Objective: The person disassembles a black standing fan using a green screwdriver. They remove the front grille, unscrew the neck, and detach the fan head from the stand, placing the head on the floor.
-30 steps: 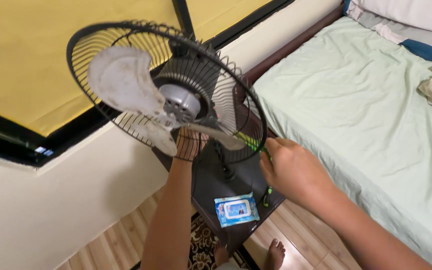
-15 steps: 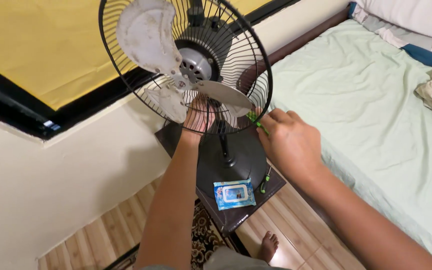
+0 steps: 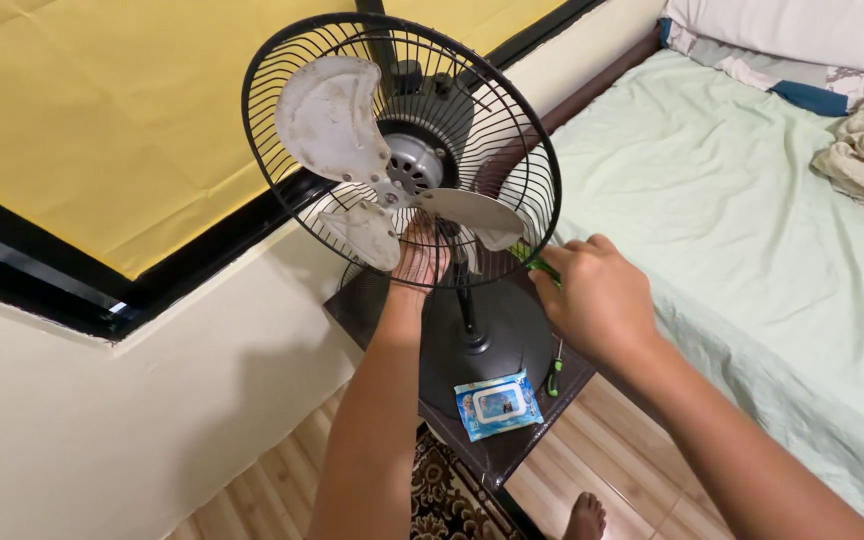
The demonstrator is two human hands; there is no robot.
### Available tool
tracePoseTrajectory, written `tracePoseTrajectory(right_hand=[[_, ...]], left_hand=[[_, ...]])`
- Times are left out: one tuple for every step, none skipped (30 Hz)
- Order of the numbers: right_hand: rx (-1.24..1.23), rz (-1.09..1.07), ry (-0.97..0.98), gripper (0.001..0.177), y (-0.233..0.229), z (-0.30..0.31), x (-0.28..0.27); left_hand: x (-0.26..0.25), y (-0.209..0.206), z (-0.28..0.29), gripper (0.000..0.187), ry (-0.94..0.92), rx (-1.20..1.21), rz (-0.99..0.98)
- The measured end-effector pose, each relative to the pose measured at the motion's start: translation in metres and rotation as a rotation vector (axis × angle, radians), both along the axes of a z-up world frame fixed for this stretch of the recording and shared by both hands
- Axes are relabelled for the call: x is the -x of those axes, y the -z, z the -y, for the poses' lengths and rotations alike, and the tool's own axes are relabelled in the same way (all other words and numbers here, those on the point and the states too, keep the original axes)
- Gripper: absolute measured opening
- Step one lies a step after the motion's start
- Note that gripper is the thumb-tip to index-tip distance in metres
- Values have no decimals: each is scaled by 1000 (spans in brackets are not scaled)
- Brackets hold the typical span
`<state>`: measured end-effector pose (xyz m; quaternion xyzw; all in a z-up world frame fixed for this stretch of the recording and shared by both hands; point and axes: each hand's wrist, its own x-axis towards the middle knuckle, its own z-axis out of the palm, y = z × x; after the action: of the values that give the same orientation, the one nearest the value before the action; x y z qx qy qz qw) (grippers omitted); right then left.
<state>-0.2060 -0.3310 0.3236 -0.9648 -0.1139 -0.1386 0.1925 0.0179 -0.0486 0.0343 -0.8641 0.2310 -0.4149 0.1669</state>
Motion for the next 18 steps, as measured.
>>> tracePoseTrajectory(right_hand=[[28,84,-3,25,0,-6,9],[57,168,-7,23,-2,-9,15],[7,87,5,27,-6,-8,17],[-39,11,14,30,-9,-7,16],[-85,-65,22,34,-12,-5,13],[-122,-113,10,34,-15,-3,9],[-158,-161,-1,34,-17,0,1],[-196,-206,-10,34,-18,2,-5],[-246,-252,-57,32,-17,4,-9],[-295,-301,-99,31,-16,7,-12],[-345,-350,-141,30,-16,10,-14],[-342,-340,-155,31,-15,11,-13],[-340,-329,-168,31,-15,9,-12],[-335,-320,-180,32,-16,7,-12],[-334,-361,-163,31,-18,5,-11],[-338,-401,-146,31,-20,4,-9],[-341,-440,-129,30,-21,2,-8],[-354,-435,-142,30,-21,0,-7]], left_hand=[[2,0,1,47,2,-6,-2],[4,-1,1,46,6,-2,-6],[6,-2,1,46,10,4,-12],[4,-5,2,45,12,13,-10],[2,-7,1,45,15,19,-5],[6,-7,0,45,16,33,-12],[9,-6,-3,44,19,51,-15],[8,-7,-3,44,21,62,-18],[9,-7,-6,43,31,80,-18],[8,-8,-7,43,43,101,-19],[8,-10,-11,43,61,121,-21],[7,-11,-12,42,75,134,-16],[7,-12,-15,42,91,147,-12],[6,-14,-17,41,106,166,-6],[4,-15,-18,41,122,181,-4],[2,-17,-21,41,136,191,-4],[2,-18,-23,40,148,200,-4],[1,-19,-26,40,163,210,0]])
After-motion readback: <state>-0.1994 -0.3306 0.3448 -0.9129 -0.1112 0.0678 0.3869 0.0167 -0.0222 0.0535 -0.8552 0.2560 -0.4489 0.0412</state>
